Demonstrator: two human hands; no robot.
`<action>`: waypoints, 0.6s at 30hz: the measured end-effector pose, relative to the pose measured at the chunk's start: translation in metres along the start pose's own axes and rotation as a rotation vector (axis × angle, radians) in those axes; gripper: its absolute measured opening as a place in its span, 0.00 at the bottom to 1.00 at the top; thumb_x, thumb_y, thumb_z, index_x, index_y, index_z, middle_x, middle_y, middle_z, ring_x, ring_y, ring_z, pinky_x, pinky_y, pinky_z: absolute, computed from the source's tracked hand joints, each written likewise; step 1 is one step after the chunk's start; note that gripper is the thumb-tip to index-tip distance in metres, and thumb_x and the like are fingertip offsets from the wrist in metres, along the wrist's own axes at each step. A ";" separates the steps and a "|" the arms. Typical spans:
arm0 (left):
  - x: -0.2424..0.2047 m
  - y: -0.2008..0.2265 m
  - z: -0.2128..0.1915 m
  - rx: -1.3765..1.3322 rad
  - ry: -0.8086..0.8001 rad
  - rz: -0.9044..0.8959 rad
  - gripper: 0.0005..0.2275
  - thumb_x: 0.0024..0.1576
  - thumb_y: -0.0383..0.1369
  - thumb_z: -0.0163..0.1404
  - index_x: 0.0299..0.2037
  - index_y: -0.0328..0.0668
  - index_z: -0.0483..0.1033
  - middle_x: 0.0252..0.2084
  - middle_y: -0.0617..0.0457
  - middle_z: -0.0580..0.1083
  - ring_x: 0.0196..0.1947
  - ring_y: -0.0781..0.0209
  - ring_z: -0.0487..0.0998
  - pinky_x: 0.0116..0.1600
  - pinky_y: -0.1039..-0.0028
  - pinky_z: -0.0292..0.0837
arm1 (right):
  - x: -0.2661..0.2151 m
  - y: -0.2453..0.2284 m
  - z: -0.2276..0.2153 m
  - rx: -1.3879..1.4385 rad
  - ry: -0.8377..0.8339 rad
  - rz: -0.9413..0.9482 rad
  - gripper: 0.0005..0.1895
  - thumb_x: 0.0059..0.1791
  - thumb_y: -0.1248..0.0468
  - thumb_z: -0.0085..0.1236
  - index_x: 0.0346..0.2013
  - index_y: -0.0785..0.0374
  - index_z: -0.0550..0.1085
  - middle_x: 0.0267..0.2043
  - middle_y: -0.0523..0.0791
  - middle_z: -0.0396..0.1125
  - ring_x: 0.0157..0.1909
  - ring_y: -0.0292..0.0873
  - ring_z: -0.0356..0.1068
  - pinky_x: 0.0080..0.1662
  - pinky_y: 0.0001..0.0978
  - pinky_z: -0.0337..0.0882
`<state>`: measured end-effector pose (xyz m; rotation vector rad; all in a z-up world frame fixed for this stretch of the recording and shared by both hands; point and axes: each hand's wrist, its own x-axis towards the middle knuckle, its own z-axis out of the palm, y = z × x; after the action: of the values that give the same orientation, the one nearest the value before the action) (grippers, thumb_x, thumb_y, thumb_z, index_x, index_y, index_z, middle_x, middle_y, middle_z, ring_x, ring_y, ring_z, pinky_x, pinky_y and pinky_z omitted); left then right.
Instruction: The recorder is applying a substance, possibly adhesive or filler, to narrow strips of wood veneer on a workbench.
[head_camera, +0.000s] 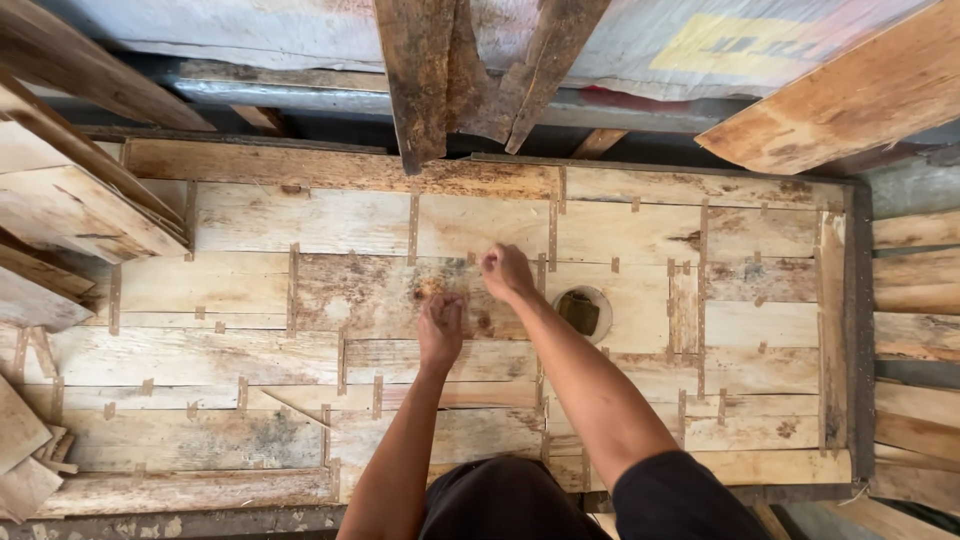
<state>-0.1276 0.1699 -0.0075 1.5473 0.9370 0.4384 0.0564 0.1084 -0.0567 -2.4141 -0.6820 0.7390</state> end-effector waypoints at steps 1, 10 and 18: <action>-0.002 -0.002 -0.003 -0.001 0.002 0.002 0.05 0.60 0.31 0.52 0.39 0.37 0.78 0.41 0.45 0.77 0.41 0.47 0.79 0.49 0.62 0.73 | -0.013 -0.001 -0.004 -0.001 0.001 -0.002 0.07 0.50 0.63 0.55 0.32 0.62 0.78 0.34 0.47 0.76 0.35 0.42 0.76 0.40 0.37 0.76; -0.028 0.007 -0.006 0.270 -0.130 0.406 0.04 0.60 0.26 0.49 0.40 0.37 0.76 0.41 0.43 0.76 0.45 0.39 0.74 0.49 0.55 0.68 | -0.107 -0.024 -0.043 0.161 -0.216 -0.109 0.07 0.48 0.64 0.62 0.39 0.61 0.79 0.36 0.44 0.77 0.36 0.39 0.77 0.42 0.33 0.77; -0.046 0.015 0.019 0.017 -0.152 -0.205 0.09 0.58 0.36 0.57 0.42 0.39 0.80 0.38 0.49 0.82 0.41 0.54 0.85 0.48 0.64 0.78 | -0.149 0.038 -0.063 0.276 0.105 -0.036 0.07 0.51 0.61 0.61 0.39 0.60 0.80 0.39 0.46 0.77 0.36 0.42 0.76 0.39 0.33 0.78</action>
<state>-0.1366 0.1233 0.0130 1.4597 0.9706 0.1654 -0.0015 -0.0283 0.0183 -2.1660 -0.5419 0.6414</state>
